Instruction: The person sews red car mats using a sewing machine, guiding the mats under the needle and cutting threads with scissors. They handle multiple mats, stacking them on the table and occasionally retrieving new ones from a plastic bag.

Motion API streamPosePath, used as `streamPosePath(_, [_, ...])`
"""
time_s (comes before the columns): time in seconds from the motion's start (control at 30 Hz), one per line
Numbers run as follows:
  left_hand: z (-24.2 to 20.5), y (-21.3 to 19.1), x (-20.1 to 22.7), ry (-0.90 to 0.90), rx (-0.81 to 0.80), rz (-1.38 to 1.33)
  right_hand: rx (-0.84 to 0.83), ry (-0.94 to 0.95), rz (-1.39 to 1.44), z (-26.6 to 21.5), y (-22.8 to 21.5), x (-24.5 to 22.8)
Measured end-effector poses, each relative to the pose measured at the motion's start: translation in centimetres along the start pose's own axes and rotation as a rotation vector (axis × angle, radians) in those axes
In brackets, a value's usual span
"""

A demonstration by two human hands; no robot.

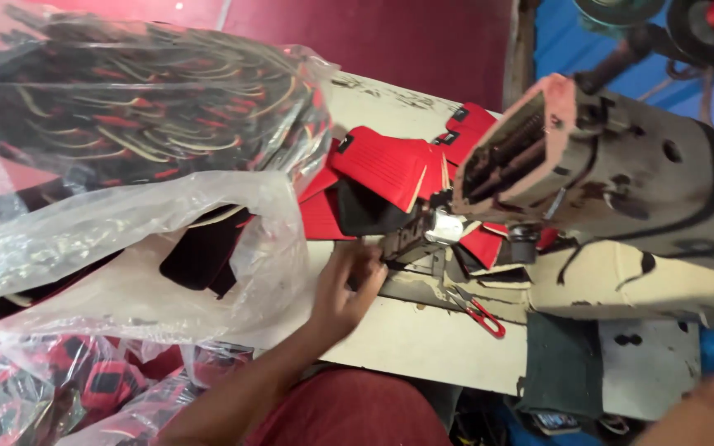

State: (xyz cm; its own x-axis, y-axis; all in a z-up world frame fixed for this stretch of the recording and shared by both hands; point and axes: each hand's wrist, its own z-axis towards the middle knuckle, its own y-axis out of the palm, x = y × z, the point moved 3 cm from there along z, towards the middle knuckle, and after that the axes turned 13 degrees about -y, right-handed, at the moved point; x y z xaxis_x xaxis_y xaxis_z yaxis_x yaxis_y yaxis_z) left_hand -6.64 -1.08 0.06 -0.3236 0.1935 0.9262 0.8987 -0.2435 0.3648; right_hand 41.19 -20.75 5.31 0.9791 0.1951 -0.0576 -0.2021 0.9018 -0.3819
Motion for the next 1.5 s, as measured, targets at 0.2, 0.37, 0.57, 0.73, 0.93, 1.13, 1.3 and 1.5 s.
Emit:
streamPosePath(0.2, [-5.8, -11.8, 4.2, 0.609, 0.647, 0.796, 0.006, 0.003, 0.117, -0.9, 12.2, -18.3])
streamPosePath(0.37, [-4.4, -14.2, 4.0, 0.303, 0.597, 1.046, -0.522, 0.060, 0.829, 3.2, 19.6, -32.9])
streamPosePath(0.57, [-4.6, -7.5, 1.9, 0.284, 0.442, 1.225, -0.713, 0.344, 1.235, 6.5, 27.1, -38.9])
streamPosePath(0.73, [-5.3, -9.0, 5.0, 0.302, 0.303, 0.817, -0.723, 0.518, 1.144, 6.1, 31.4, -36.4])
streamPosePath(0.93, [-4.4, -17.2, 4.1, 0.218, 0.549, 0.492, -0.485, 0.637, 1.232, 9.6, 30.0, -34.3])
streamPosePath(1.13, [0.2, -19.2, 11.2, 0.289, 0.417, 0.937, -0.302, 0.664, 1.233, 9.8, 31.5, -33.3])
streamPosePath(1.3, [1.8, -16.3, 13.7, 0.429, 0.232, 1.320, -0.279, 0.756, 1.128, 10.4, 32.1, -32.8])
streamPosePath(1.5, [2.9, -14.5, 9.0, 0.252, 0.489, 1.407, -0.274, 0.779, 1.089, 9.8, 32.2, -32.4])
